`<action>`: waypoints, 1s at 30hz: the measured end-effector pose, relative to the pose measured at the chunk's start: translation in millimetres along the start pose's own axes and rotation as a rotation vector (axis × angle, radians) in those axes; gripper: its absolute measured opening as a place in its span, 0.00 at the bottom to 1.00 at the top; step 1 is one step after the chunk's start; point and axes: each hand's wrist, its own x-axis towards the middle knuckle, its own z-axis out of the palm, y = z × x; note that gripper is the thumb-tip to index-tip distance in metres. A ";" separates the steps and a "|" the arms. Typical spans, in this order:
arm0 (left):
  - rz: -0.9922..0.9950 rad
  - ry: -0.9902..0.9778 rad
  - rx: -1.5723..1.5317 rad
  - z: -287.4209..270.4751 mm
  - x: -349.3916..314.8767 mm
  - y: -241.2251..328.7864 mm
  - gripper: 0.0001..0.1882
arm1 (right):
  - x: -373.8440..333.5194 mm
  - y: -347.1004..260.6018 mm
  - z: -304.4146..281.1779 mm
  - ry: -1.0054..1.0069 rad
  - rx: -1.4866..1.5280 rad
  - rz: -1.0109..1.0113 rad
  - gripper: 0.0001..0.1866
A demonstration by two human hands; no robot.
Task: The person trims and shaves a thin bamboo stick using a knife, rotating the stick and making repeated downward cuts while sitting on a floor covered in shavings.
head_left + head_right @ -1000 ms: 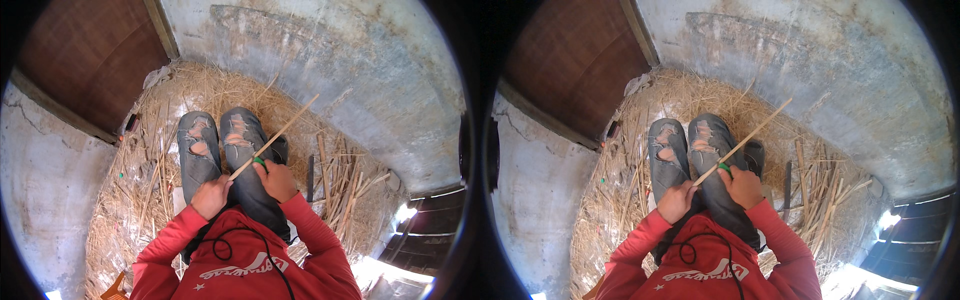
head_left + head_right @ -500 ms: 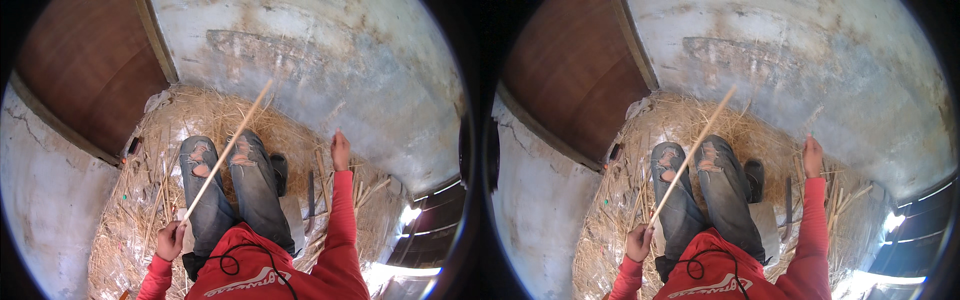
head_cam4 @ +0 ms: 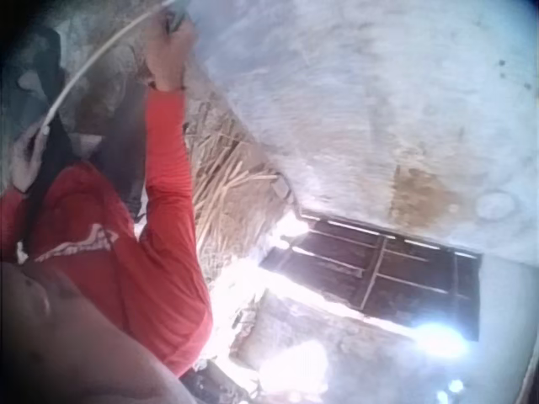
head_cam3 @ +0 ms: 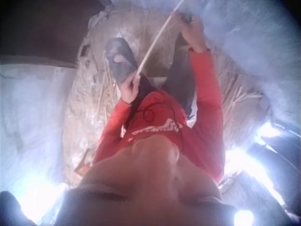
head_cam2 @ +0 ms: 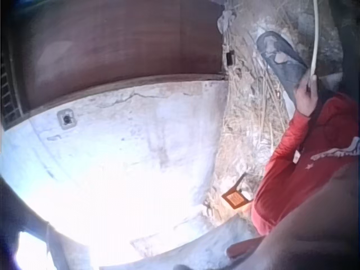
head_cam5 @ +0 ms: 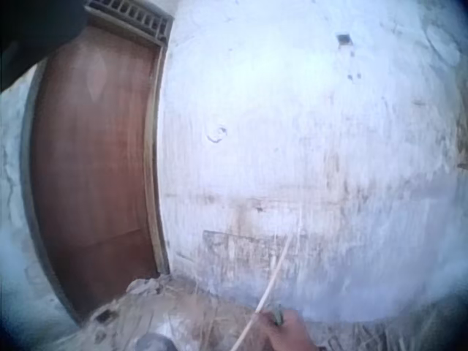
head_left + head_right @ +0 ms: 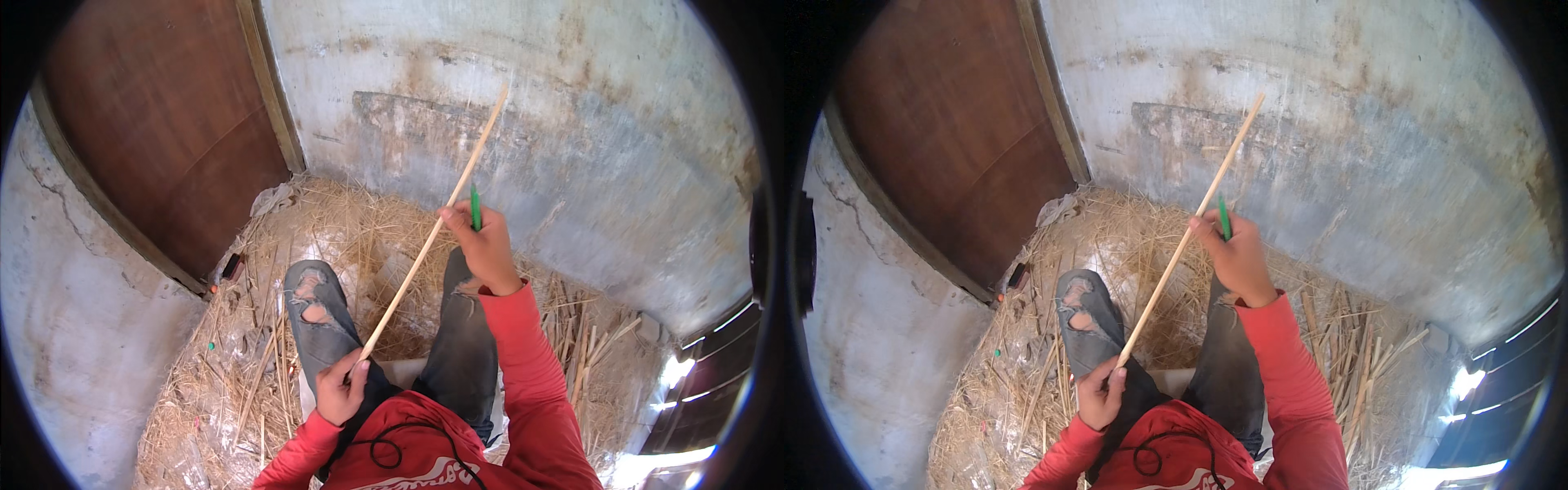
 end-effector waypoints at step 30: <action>0.043 -0.309 -0.129 -23.2 94.0 45.2 0.28 | 49.8 -49.8 35.2 -0.129 -0.267 -0.065 0.22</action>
